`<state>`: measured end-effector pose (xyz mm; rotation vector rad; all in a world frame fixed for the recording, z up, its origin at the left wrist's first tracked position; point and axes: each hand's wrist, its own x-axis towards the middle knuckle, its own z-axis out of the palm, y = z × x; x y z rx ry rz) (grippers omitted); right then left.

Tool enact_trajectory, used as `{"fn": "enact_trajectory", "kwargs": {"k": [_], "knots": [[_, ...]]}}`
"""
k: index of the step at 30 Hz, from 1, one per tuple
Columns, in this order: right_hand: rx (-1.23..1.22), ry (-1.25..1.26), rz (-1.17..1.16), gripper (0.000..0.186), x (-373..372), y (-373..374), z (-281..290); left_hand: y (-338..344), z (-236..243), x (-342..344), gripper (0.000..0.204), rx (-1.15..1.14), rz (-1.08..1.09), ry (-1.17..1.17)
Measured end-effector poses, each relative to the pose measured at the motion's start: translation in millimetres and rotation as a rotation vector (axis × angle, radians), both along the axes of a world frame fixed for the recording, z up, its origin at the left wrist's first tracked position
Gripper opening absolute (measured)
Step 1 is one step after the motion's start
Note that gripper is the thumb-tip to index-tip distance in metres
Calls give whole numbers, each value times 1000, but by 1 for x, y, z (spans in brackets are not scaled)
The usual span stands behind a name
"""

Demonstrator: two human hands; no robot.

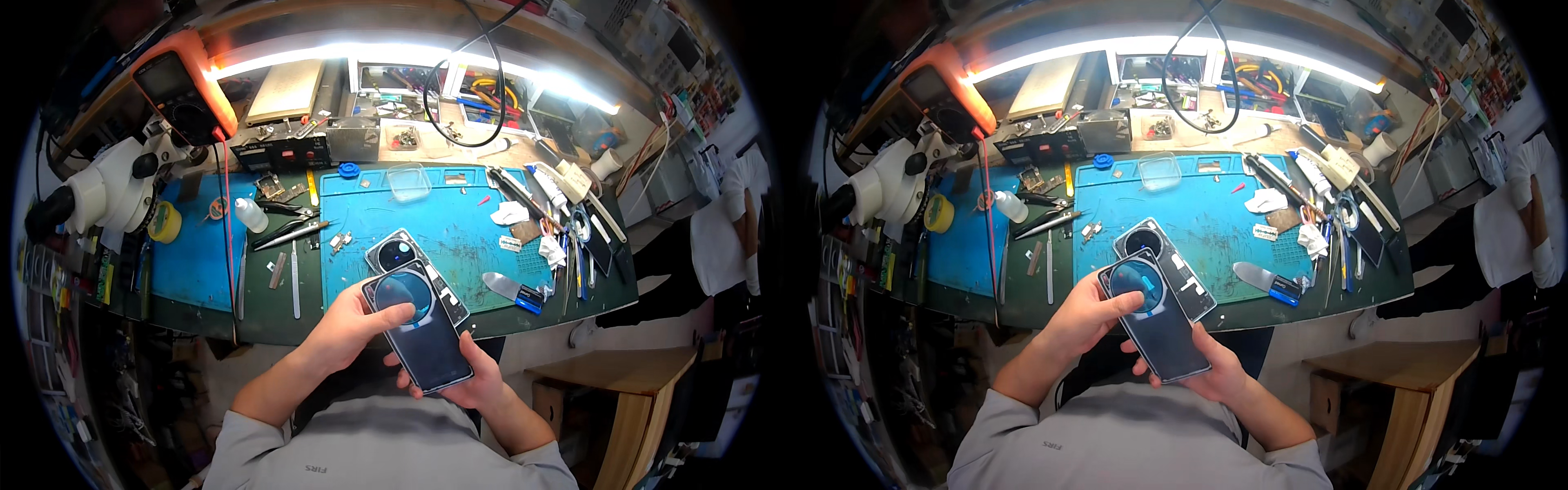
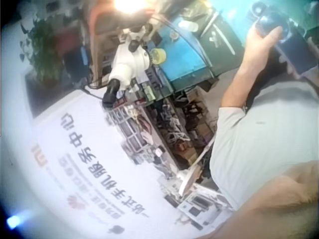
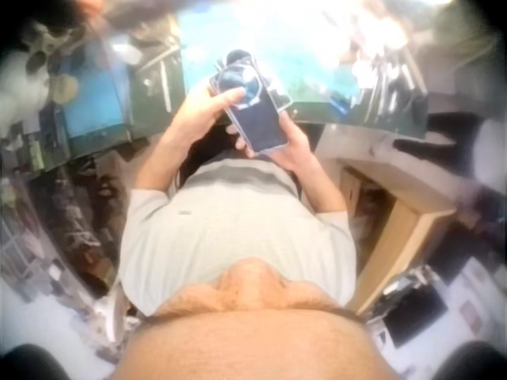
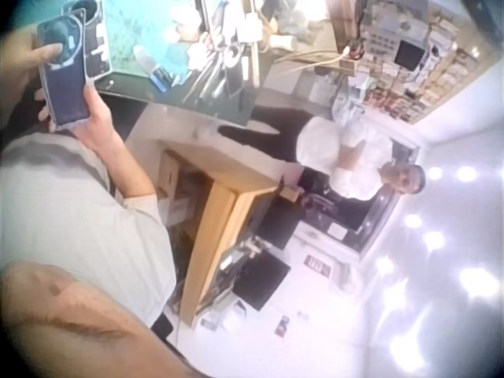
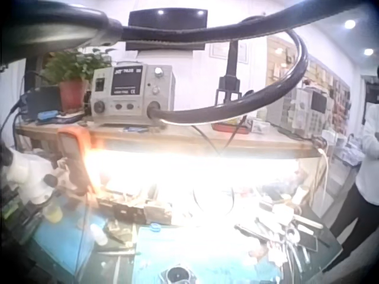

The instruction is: The person cleans a circular camera module with a cloth and tool, then aligns and presses it into the back housing of a white smartphone. The person uses a screwdriver to secure the module and wipes the surface before final assembly.

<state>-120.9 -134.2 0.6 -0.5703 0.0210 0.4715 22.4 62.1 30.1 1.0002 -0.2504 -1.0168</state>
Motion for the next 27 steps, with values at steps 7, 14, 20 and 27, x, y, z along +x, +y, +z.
{"fn": "enact_trajectory", "kwargs": {"k": [7,14,20,27], "knots": [[46,63,-49,87,0,-4,5,-25,-8,-23,54,-3,818,-604],[-25,16,-57,80,0,1,15,-4,5,-14,64,256,463,-1640],[-75,-26,-75,90,5,8,19,-11,1,-13,66,202,451,-1671],[-172,-61,-115,88,5,12,14,-16,1,-12,65,193,450,-1706]]}}
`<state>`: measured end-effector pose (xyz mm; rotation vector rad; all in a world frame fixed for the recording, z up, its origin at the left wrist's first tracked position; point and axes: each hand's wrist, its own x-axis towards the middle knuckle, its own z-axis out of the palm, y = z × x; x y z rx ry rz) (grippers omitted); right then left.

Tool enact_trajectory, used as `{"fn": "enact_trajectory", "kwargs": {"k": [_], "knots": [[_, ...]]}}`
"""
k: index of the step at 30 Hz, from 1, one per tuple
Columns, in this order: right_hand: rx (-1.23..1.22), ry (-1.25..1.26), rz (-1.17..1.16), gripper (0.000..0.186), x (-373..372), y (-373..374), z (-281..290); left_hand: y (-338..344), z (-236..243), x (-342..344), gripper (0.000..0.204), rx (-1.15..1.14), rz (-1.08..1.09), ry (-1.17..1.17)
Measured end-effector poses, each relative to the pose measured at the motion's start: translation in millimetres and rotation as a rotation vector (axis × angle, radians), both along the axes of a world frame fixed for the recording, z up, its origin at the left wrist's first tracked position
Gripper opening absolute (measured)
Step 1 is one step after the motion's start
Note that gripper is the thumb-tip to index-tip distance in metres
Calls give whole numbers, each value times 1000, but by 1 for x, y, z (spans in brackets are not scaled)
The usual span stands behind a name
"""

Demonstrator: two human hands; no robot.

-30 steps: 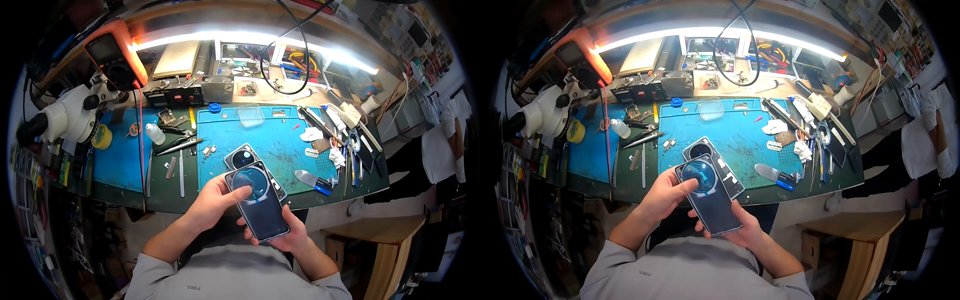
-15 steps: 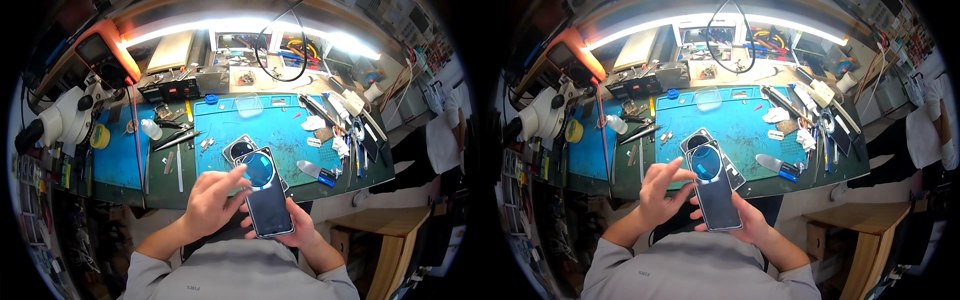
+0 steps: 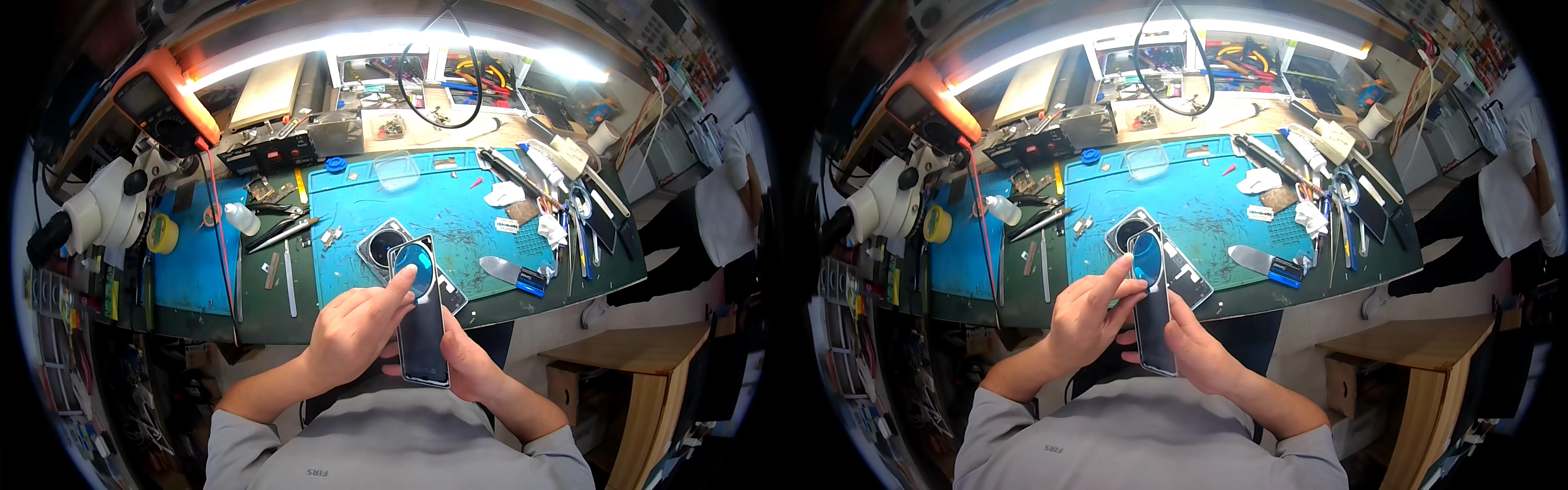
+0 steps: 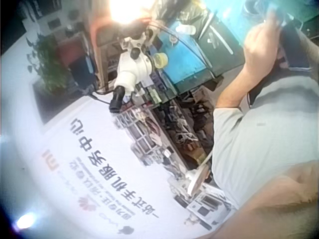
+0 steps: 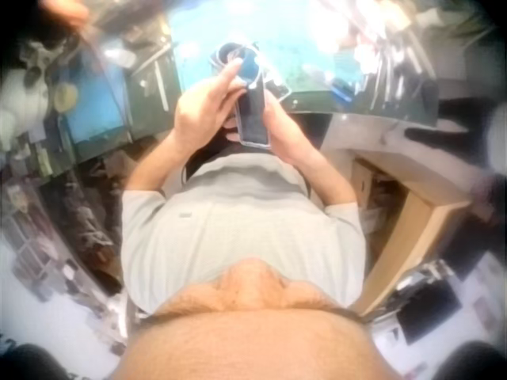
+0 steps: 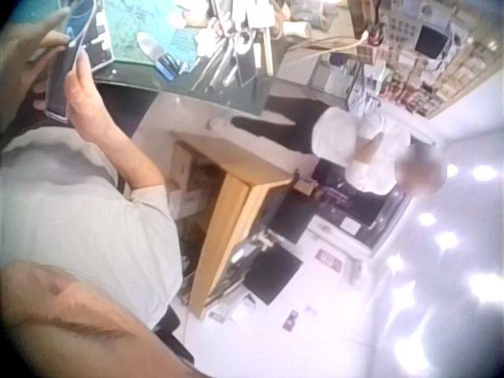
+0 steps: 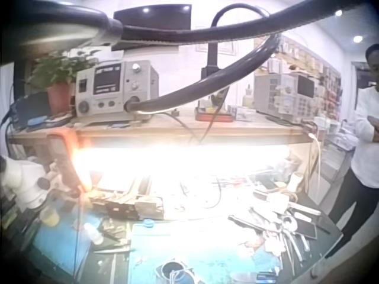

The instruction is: The person cleans a circular camera module with a cloth and tool, then aligns and presses it into the back housing of a white smartphone. The person uses a screwdriver to secure the module and wipes the surface before final assembly.

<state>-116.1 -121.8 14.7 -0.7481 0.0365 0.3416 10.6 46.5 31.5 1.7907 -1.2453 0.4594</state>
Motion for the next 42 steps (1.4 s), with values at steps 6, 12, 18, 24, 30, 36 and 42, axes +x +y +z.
{"fn": "enact_trajectory", "kwargs": {"k": [6,12,18,24,30,36,42], "knots": [[-41,-3,-27,86,1,4,-3,3,1,0,71,115,7,-3],[-114,-1,-31,89,1,7,-4,4,-2,-6,70,128,44,-9],[-138,13,-50,92,-3,14,-3,5,-9,-13,69,78,83,-42],[-98,10,-31,92,-2,14,-2,10,-15,-12,71,41,59,117],[-118,-24,-24,90,-2,14,-3,8,-12,-12,74,-19,75,150],[-159,-47,-23,88,-2,14,-7,9,-11,-15,76,-10,91,296],[-200,-95,-74,85,-5,20,-14,9,-6,-17,75,-2,94,335]]}}
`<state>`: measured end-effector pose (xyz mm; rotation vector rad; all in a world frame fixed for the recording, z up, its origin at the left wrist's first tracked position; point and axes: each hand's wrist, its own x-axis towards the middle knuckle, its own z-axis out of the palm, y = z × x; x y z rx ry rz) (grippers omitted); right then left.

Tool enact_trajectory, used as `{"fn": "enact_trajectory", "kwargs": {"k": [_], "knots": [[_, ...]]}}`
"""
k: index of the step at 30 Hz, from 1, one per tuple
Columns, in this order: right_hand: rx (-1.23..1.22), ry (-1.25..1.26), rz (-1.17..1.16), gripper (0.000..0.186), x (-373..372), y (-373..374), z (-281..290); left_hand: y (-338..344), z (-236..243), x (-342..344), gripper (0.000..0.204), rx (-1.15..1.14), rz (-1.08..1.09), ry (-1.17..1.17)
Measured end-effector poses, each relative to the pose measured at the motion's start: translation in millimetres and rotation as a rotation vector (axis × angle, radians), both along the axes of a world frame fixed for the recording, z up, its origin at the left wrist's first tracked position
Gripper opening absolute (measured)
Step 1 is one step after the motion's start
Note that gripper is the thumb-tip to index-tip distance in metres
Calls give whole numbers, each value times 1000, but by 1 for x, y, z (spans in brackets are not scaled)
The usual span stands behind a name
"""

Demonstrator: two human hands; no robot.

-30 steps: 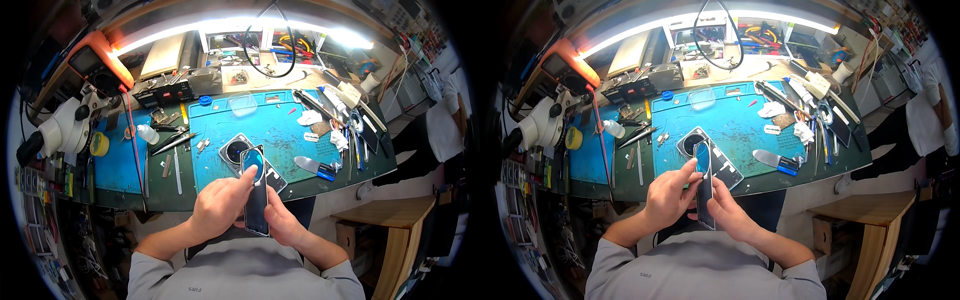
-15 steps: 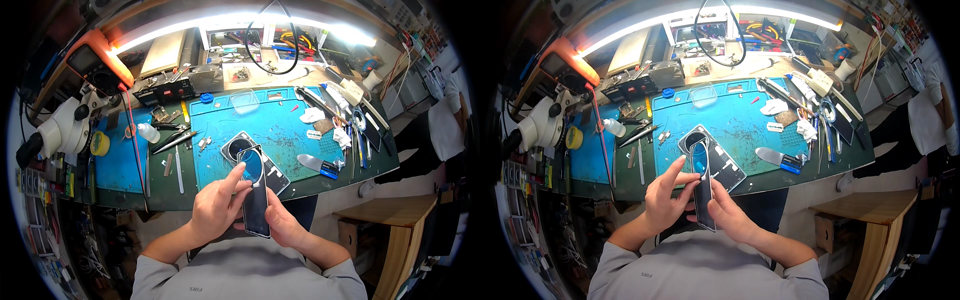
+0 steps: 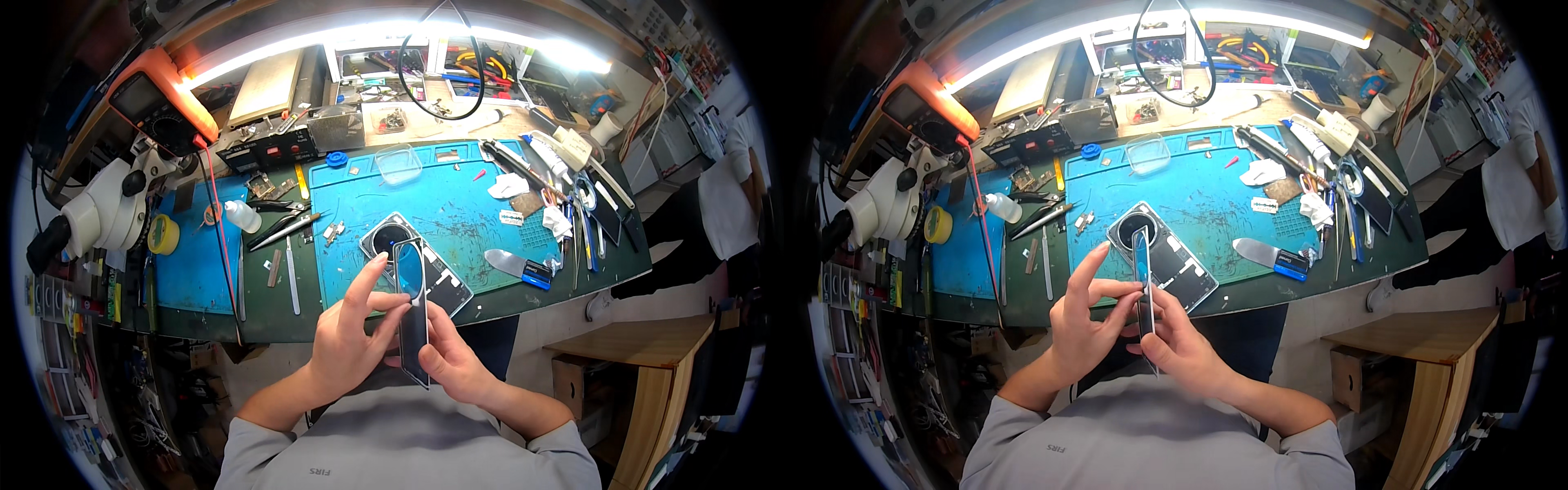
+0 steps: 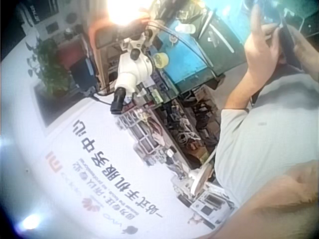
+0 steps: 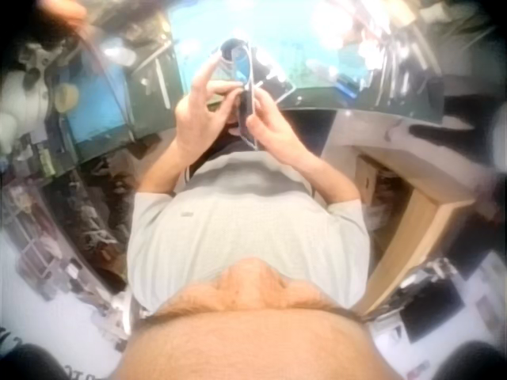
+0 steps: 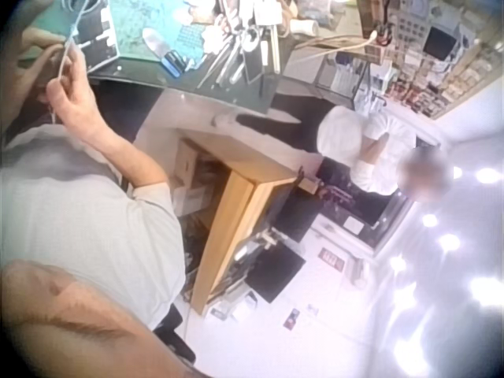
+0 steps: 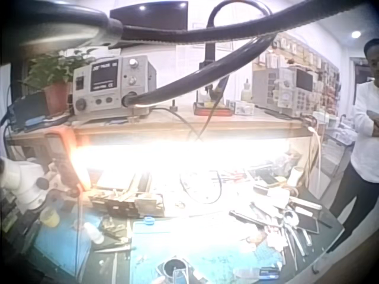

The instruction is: The person cleans a circular camera module with a cloth and tool, then aligns and presses it into the back housing of a white smartphone. The person uses a screwdriver to secure the module and wipes the surface before final assembly.

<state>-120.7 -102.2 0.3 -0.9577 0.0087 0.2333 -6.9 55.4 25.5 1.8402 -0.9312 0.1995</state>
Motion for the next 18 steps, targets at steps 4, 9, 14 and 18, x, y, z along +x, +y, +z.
{"fn": "enact_trajectory", "kwargs": {"k": [4,9,14,18], "knots": [[-94,-11,-26,90,0,4,5,-2,3,-6,76,-20,12,93],[-112,-59,-42,83,-2,5,-3,-5,0,-9,74,-50,33,132],[-71,-59,-57,83,-1,8,3,-6,-13,-8,74,-59,49,-1],[-11,3,-11,89,2,4,11,-4,-10,-5,76,-38,36,-47]]}}
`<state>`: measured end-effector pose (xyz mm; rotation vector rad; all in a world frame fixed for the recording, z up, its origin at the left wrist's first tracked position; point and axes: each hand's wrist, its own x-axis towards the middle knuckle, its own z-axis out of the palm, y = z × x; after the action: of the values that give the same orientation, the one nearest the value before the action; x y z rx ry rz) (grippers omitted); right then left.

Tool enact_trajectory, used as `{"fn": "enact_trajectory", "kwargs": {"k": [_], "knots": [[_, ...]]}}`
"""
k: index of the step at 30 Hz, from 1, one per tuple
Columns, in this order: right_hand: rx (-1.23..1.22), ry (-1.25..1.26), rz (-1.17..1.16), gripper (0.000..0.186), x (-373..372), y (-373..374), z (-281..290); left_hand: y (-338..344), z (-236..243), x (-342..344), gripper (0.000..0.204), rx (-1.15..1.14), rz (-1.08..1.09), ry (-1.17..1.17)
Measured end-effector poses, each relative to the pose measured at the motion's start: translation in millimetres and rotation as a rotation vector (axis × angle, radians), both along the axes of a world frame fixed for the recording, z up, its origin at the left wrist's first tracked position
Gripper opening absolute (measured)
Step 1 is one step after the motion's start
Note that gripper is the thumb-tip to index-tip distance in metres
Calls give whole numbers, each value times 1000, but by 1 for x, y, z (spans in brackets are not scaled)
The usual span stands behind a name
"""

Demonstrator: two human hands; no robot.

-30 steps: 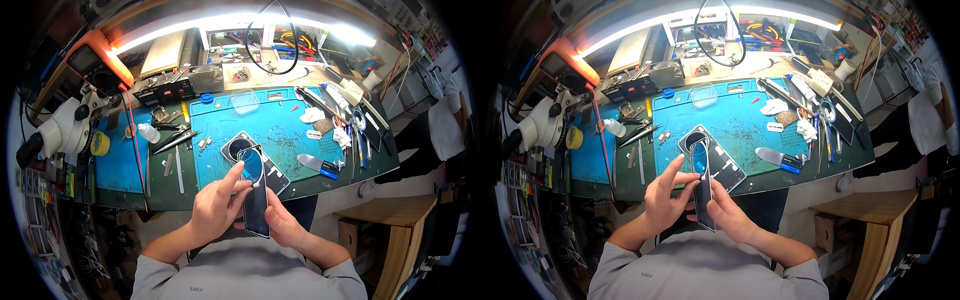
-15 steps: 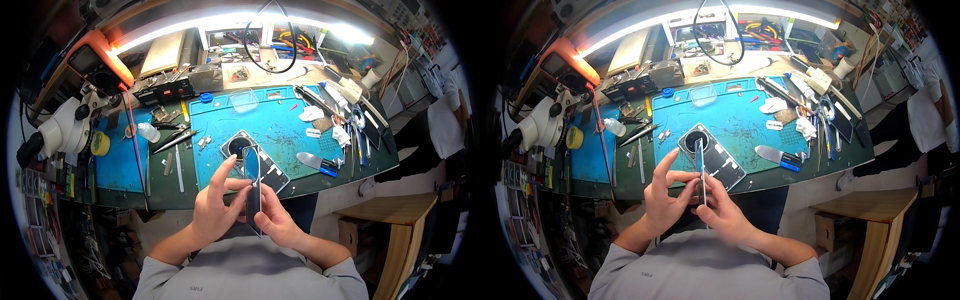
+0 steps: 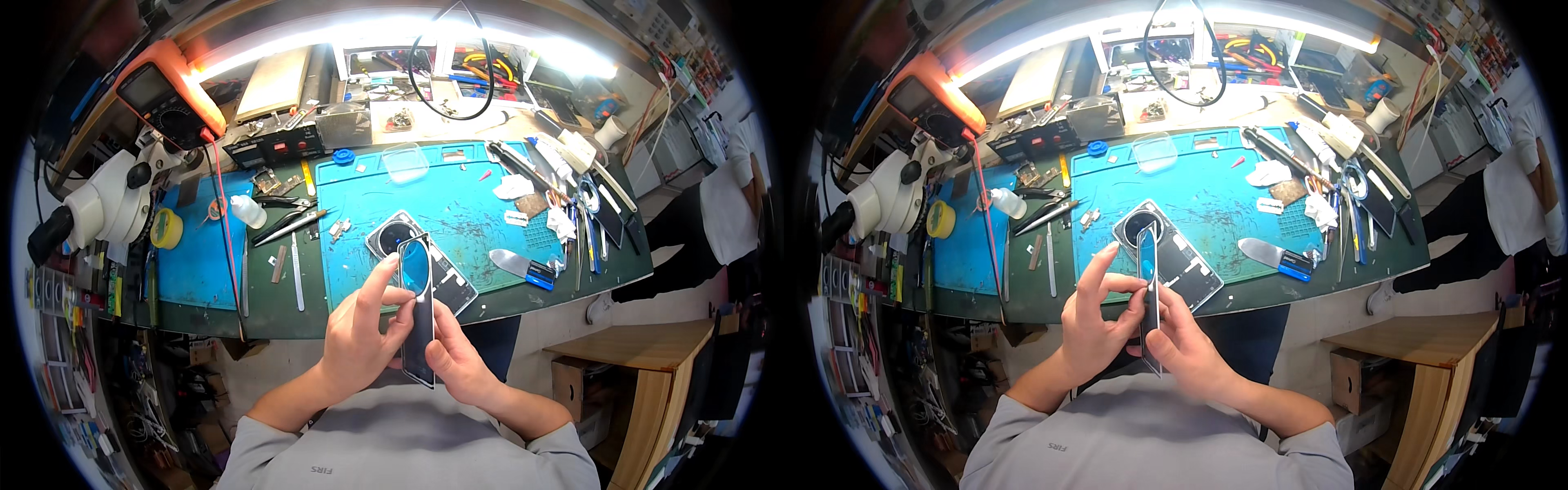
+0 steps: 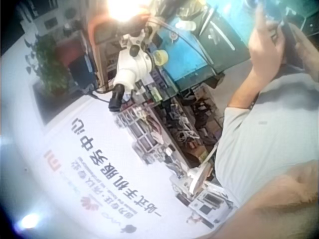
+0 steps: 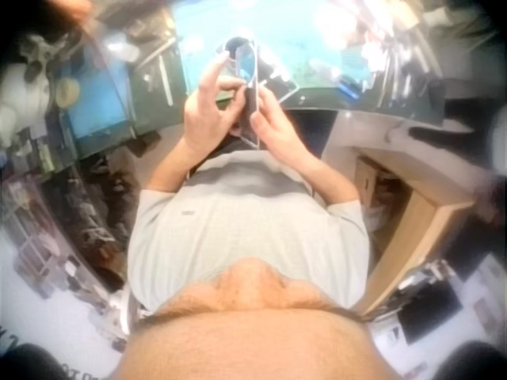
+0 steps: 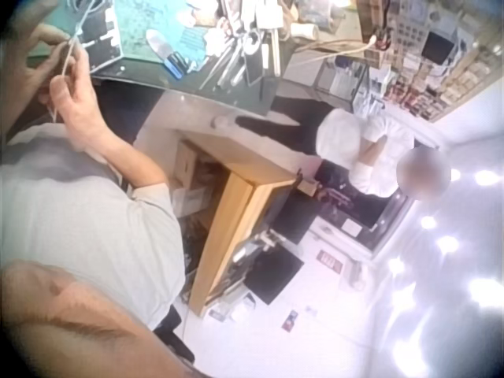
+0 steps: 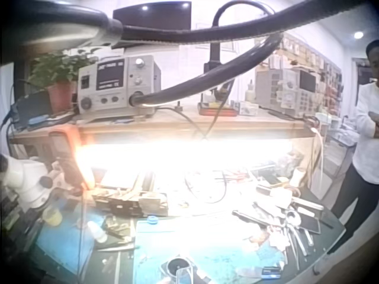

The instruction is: The person cleans a circular camera module with a cloth and tool, then aligns and presses it into the back housing of a white smartphone. The person uses a screwdriver to secure the module and wipes the surface before final assembly.

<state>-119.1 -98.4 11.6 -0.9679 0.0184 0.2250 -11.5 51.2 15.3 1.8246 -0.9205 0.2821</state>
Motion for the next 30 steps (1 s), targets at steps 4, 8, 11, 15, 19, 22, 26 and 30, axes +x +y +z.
{"fn": "enact_trajectory", "kwargs": {"k": [4,8,11,15,19,22,26,30], "knots": [[16,43,13,92,1,-2,5,-1,2,2,75,1,-9,-17],[-5,64,4,93,1,-2,9,0,4,1,75,17,-8,12],[21,89,23,92,1,-5,8,1,9,2,74,33,-18,78],[57,111,34,93,2,-8,9,3,14,6,73,75,-32,194],[20,143,14,102,4,-9,12,4,20,7,73,85,-64,257],[21,145,16,103,5,-10,12,5,24,9,71,106,-71,328],[84,167,21,94,5,-13,11,5,28,12,67,131,-81,408],[175,206,22,84,3,-17,10,5,28,17,61,158,-108,404]]}}
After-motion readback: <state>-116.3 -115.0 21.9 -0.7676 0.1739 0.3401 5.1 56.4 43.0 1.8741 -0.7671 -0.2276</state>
